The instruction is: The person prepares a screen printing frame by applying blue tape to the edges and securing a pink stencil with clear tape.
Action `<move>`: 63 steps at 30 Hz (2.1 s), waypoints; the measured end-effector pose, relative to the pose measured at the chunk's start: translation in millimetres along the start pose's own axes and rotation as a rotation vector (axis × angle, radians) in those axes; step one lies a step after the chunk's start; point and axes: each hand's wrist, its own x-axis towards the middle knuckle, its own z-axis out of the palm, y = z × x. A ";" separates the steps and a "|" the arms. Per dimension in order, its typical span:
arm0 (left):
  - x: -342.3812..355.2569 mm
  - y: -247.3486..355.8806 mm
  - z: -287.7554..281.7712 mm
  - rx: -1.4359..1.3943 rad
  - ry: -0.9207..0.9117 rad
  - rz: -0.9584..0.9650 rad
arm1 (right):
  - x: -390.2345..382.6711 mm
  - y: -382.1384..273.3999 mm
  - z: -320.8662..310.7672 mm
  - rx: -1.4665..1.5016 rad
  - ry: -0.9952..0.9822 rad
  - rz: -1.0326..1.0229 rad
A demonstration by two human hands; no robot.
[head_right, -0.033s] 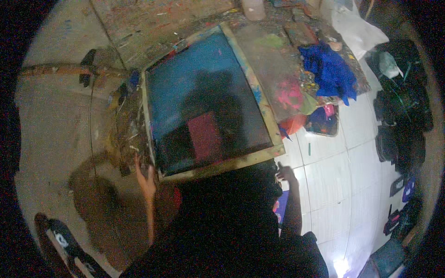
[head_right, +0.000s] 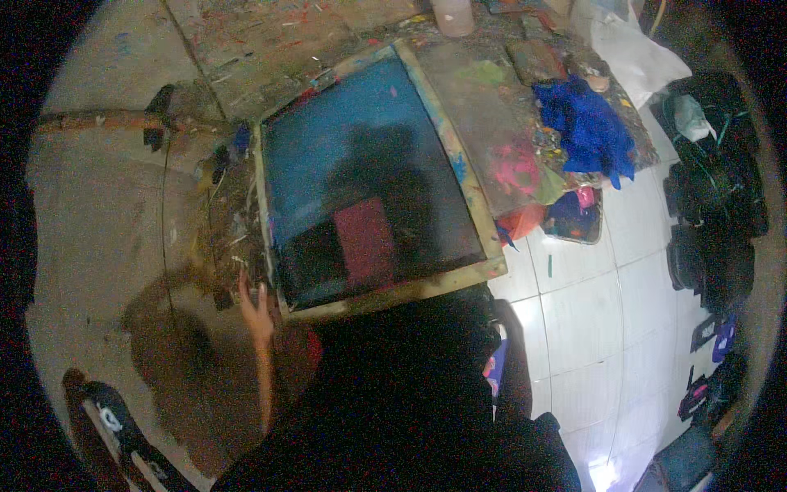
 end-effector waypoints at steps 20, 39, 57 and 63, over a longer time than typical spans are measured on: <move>84.6 -97.5 39.6 0.183 -0.161 -0.011 | -88.6 -42.5 59.4 0.056 0.241 0.294; 83.3 -91.7 38.8 0.126 0.048 0.009 | -3.6 -94.2 19.5 -0.094 0.222 -0.129; 82.2 -73.8 44.6 0.037 0.129 -0.024 | -134.7 -153.0 8.0 -0.072 0.595 -0.509; 80.0 -84.4 39.2 -0.057 0.128 -0.041 | -164.5 -197.8 47.0 -0.202 0.660 -0.790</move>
